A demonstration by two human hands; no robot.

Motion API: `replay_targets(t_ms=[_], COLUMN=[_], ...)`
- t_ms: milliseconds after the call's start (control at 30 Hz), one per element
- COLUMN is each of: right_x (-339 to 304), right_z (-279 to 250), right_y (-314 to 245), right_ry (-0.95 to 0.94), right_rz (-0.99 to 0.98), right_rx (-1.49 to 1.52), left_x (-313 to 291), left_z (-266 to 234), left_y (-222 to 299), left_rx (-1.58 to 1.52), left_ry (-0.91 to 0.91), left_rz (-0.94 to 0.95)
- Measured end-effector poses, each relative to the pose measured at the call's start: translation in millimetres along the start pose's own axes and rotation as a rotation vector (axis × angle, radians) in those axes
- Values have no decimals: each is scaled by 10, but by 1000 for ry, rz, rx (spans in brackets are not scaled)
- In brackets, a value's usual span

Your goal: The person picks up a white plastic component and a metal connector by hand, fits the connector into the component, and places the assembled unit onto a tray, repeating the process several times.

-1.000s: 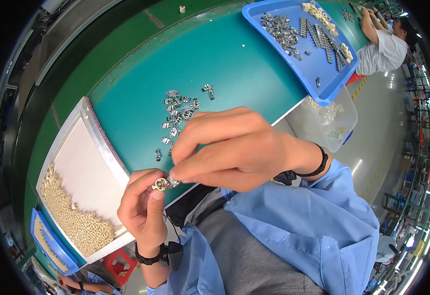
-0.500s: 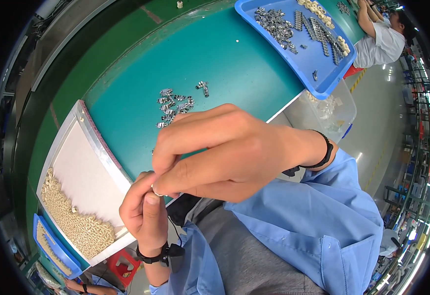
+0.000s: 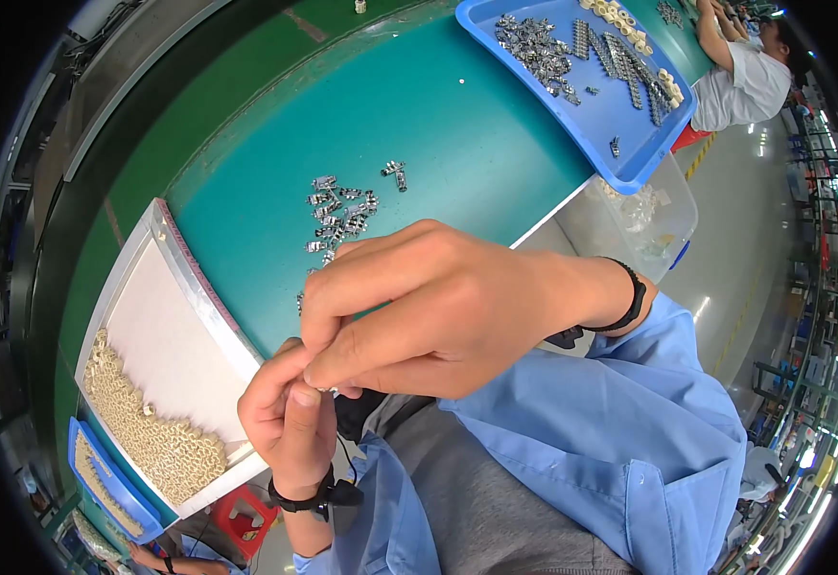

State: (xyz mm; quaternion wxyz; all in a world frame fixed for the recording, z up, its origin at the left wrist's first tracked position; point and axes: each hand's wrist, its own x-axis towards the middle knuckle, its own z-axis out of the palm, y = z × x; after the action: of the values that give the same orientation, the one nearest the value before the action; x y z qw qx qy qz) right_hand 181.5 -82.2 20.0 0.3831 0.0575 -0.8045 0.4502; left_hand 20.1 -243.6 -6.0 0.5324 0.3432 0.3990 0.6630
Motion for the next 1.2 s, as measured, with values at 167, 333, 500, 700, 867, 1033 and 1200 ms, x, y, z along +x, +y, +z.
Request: replay_targets(t_ms=[167, 333, 500, 700, 867, 1033, 1200], right_x=[-48, -215, -782, -847, -908, -924, -824], right_z=[-9, -211, -568, -649, -732, -803, -571], right_y=[-20, 63, 411, 495, 566, 607, 540], right_ry=[-9, 51, 55, -89, -111, -81, -52], right_rz=[-11, 117, 361, 356, 369, 314, 298], right_rx=[-51, -64, -493, -554, -546, -549, -528], left_x=[75, 505, 1728, 3386, 4009, 4065, 3412], left_z=[57, 54, 36, -441, -621, -596, -769], left_y=[35, 249, 197, -290, -728, -681, -271], left_rx=[34, 360, 683, 1136, 1325, 1437, 1399], left_ry=[75, -75, -29, 27, 113, 106, 270], left_rz=[-70, -1, 109, 297, 229, 230, 265])
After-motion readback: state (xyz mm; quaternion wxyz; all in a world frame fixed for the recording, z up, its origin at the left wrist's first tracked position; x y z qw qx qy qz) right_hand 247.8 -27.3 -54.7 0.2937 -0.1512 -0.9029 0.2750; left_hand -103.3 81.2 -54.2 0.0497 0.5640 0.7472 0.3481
